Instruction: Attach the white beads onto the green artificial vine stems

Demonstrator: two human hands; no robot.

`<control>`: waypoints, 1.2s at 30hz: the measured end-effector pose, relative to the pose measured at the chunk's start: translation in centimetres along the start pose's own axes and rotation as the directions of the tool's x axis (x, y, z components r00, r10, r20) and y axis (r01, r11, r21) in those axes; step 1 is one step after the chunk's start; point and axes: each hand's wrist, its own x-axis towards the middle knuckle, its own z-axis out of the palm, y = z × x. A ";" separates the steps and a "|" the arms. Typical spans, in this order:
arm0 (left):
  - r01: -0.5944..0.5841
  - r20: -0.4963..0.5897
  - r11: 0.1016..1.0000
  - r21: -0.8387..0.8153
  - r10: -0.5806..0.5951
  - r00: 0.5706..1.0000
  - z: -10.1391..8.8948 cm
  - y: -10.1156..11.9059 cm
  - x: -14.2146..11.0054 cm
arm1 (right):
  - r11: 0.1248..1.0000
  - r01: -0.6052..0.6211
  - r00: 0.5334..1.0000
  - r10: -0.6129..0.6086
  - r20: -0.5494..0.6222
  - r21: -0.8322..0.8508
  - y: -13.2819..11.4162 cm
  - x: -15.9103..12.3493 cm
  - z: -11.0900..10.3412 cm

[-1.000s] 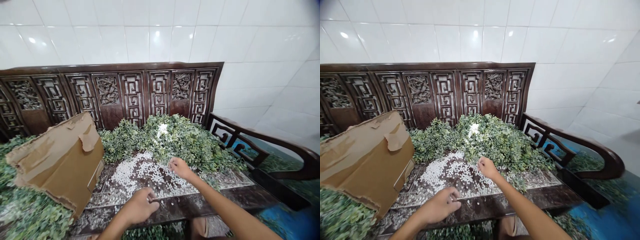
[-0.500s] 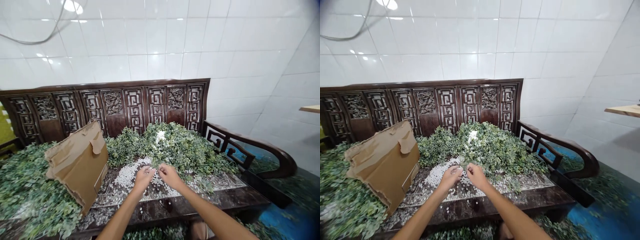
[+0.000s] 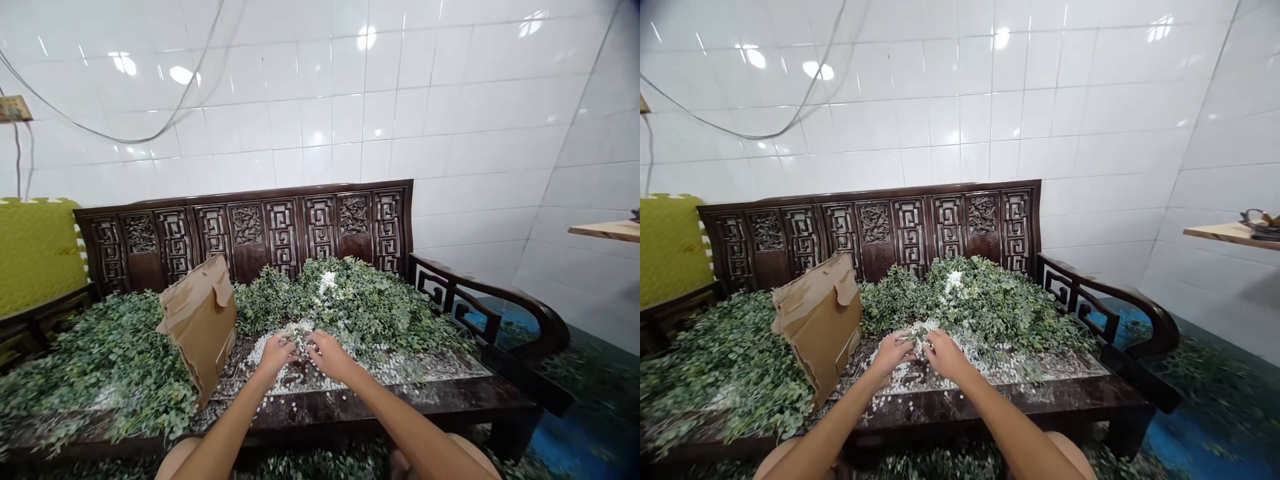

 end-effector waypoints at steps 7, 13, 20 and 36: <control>-0.031 0.062 0.999 0.037 0.028 0.998 -0.5 0.9 0.4 | 0.980 -0.034 0.996 0.050 -0.074 0.198 -2.0 3.9 0.0; -0.053 0.101 0.997 0.057 0.047 0.994 0.1 1.6 1.1 | 0.914 -0.108 0.990 0.136 -0.044 0.391 -0.1 4.8 0.9; -0.119 0.038 0.989 0.085 0.116 0.992 0.6 2.3 2.8 | 0.832 -0.154 0.984 0.180 0.004 0.533 0.8 6.4 0.0; -0.224 0.097 0.921 0.318 0.204 0.974 0.0 2.6 -0.2 | 0.713 -0.184 0.982 0.154 0.104 0.677 -1.7 2.9 -2.8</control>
